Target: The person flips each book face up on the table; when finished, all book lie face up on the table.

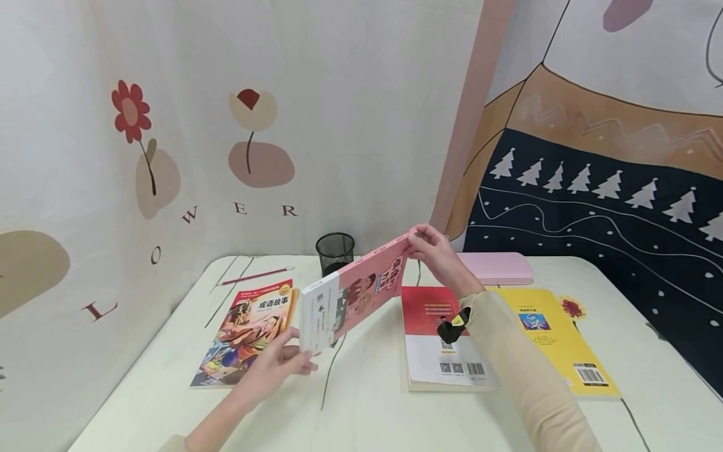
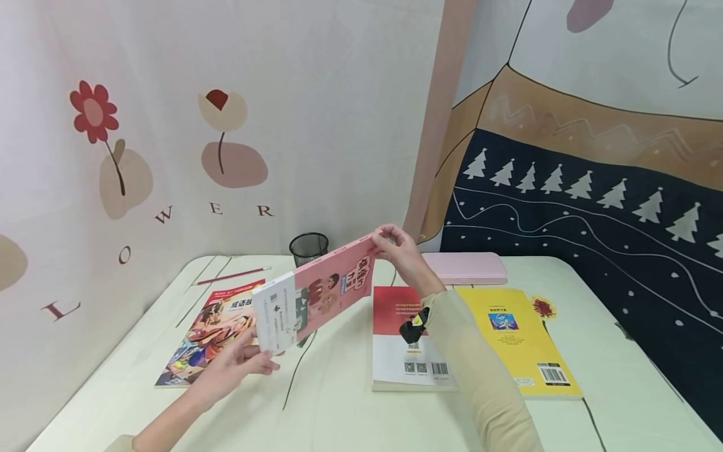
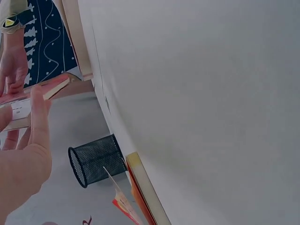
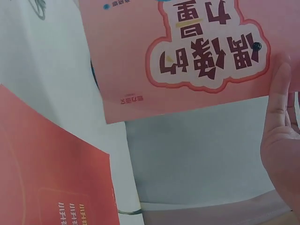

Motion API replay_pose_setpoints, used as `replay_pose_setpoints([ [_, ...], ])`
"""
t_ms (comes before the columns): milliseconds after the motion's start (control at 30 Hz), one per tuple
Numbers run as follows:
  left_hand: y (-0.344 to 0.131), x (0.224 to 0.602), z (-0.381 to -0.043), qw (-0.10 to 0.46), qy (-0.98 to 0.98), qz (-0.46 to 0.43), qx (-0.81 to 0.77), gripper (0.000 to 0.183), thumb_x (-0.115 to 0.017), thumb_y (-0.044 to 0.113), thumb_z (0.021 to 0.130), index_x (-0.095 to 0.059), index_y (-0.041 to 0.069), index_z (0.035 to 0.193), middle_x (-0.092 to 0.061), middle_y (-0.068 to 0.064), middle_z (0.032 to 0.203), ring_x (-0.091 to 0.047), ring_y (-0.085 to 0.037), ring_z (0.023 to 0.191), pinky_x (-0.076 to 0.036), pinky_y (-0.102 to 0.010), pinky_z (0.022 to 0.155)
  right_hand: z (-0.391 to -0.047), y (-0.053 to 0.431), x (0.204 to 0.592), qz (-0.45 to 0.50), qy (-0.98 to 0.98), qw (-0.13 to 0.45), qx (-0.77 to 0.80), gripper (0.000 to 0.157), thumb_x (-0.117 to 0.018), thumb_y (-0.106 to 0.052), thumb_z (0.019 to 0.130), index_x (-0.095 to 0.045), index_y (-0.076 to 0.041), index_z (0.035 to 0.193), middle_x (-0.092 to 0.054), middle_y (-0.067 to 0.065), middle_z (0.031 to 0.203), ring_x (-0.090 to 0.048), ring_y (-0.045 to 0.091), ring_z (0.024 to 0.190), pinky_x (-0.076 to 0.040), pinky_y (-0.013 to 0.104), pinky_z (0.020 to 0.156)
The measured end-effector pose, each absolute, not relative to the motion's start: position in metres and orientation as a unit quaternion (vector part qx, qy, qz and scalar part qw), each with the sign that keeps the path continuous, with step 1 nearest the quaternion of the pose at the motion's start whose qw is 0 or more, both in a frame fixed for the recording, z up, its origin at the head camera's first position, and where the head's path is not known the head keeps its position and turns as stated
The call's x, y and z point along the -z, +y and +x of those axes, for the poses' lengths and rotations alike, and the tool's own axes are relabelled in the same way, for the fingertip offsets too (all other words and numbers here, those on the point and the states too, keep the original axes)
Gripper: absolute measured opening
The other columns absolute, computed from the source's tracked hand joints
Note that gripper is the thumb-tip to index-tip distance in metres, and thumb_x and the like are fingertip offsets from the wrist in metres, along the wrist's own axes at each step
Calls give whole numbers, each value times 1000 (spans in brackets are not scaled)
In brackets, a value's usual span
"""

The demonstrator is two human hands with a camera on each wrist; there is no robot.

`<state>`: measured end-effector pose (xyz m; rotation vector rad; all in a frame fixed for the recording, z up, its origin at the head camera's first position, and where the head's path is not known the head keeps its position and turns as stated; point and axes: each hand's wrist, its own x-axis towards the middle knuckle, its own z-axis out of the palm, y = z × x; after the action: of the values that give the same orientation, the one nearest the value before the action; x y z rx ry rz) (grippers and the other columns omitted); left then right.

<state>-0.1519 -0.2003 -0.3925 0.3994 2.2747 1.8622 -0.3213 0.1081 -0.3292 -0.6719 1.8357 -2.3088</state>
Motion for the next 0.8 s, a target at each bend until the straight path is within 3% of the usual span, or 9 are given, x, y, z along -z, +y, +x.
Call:
replay_pose_setpoints([
  [233, -202, 390, -150, 85, 750, 160, -636, 43, -48, 16, 92, -32, 0, 129, -48, -28, 116, -60, -29, 88, -49, -36, 75, -321, 110, 333, -174, 640, 84, 744, 30, -60, -16, 84, -50, -7, 112, -53, 11, 102, -54, 20, 87, -43, 29, 85],
  [433, -204, 388, -149, 86, 756, 143, -633, 48, -50, 14, 90, -31, -3, 131, -47, -26, 116, -56, -31, 95, -47, -37, 78, -324, 112, 339, -174, 695, 69, 695, 32, -59, -21, 85, -51, -11, 114, -52, 10, 101, -46, 20, 80, -42, 25, 66],
  [633, -204, 386, -148, 46, 819, 106, -562, 36, -58, 19, 85, -50, 0, 115, -55, -12, 104, -50, -24, 94, -44, -33, 78, -326, 112, 346, -209, 746, 53, 631, 39, -58, -36, 84, -46, -20, 116, -50, 5, 110, -44, 25, 92, -42, 29, 67],
  [800, -204, 384, -147, 38, 835, 93, -542, 30, -61, 19, 83, -54, 1, 106, -56, -8, 93, -50, -22, 84, -44, -30, 71, -325, 109, 345, -219, 757, 66, 612, 35, -55, -31, 87, -43, -18, 118, -51, 10, 108, -44, 31, 88, -42, 29, 63],
])
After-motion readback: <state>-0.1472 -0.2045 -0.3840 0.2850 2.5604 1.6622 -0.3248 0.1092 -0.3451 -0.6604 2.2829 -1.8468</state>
